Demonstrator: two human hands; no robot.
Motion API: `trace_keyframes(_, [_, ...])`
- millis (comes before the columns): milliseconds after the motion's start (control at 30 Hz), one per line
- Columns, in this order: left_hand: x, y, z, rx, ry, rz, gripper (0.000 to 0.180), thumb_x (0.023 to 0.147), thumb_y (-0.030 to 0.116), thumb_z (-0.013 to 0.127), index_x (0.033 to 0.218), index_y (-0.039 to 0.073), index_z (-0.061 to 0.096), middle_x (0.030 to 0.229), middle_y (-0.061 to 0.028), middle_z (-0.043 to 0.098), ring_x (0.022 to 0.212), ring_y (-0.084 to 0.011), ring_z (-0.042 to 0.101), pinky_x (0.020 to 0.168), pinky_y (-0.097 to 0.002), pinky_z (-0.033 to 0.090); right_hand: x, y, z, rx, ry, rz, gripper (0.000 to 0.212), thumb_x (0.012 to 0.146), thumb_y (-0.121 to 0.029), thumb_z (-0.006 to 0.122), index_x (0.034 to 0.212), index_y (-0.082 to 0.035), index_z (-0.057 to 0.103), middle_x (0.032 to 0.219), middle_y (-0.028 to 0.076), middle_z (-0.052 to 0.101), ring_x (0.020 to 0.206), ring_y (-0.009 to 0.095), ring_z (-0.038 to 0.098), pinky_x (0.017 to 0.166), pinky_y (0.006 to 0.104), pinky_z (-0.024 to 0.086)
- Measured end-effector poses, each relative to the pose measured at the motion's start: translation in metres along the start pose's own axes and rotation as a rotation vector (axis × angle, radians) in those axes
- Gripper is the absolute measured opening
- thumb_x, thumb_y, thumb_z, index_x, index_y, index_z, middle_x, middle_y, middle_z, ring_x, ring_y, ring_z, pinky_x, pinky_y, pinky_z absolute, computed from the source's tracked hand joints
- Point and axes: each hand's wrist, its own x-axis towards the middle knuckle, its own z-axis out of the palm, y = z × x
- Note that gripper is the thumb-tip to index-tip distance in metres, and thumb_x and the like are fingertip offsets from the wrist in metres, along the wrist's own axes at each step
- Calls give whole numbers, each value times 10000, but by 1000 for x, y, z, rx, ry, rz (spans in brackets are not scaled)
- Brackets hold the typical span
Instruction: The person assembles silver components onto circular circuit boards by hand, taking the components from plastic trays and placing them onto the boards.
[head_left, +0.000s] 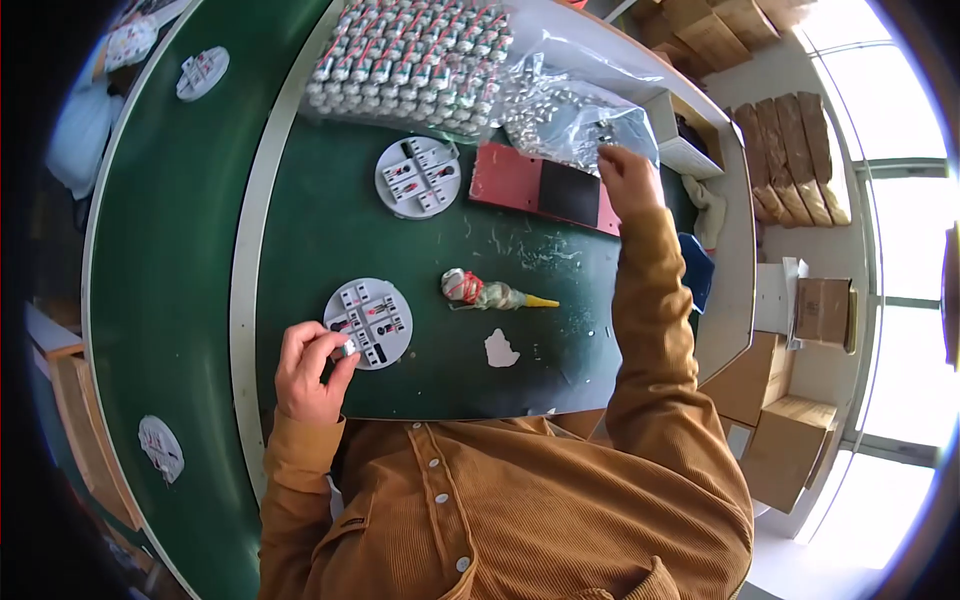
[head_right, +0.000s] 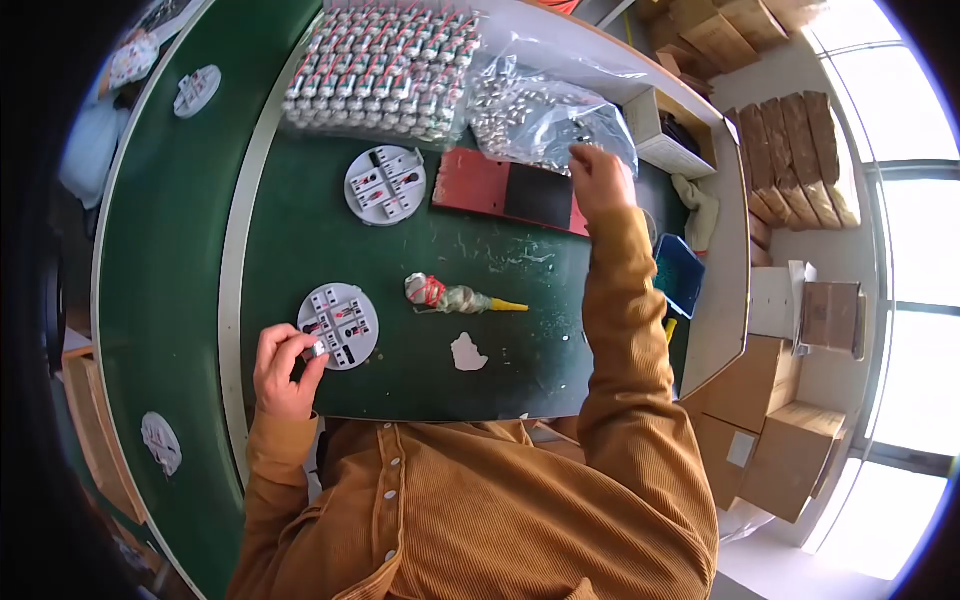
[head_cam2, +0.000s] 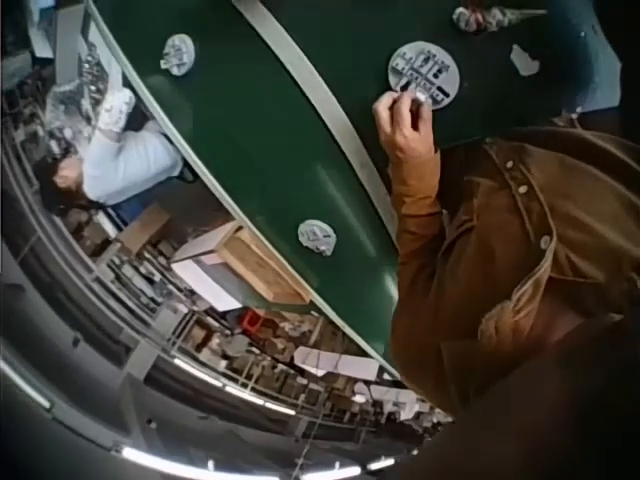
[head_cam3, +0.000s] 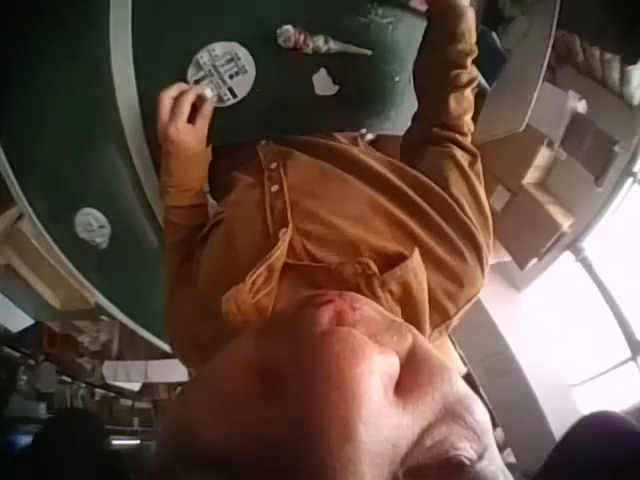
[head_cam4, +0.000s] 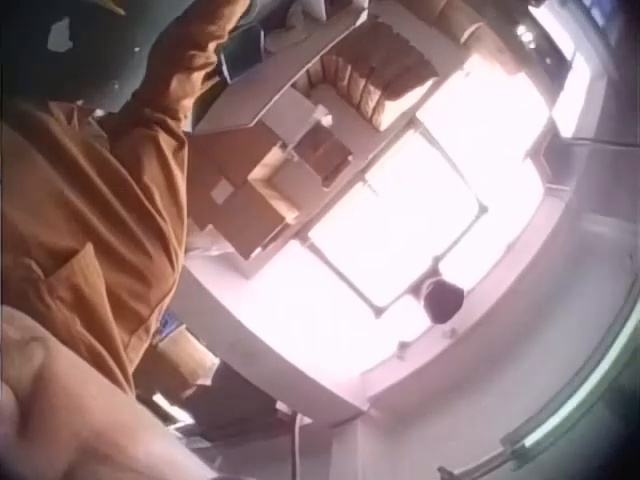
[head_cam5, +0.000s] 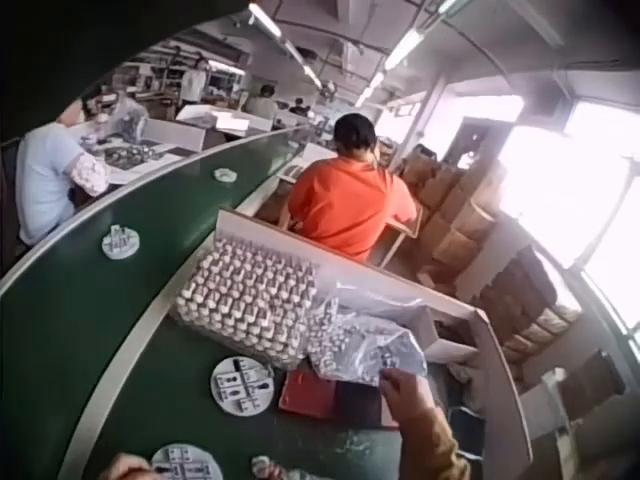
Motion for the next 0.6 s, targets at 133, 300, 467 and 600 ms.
trace_keyframes(133, [-3,0,4,71,4,-18,299,803,-28,816,1080,37,727,1092,-80,627,828,-224,609,734,-337,539,64,4,30,-171,-58,76,308,927,-286,734,1127,-61,801,1007,95,809,897,339,737,851,407,576])
trace_keyframes(300, [7,0,14,67,18,11,309,793,-24,820,1080,42,724,1075,-80,624,810,-232,608,728,-344,537,119,54,102,-185,33,-104,389,915,-390,759,1107,-55,805,1077,116,790,923,317,716,901,416,563])
trace_keyframes(467, [9,-1,21,47,59,-5,300,792,-17,826,1070,39,727,1071,-82,627,775,-226,600,713,-329,531,152,51,115,-65,-210,-93,394,900,-342,805,1153,-41,795,1082,113,787,931,264,719,928,384,570])
trace_keyframes(600, [7,-2,20,61,103,-8,289,792,14,845,1055,56,733,1039,-60,619,812,-215,588,749,-334,524,156,36,105,-199,-351,-186,415,902,-313,787,1206,-31,774,1121,134,781,993,270,725,955,385,566])
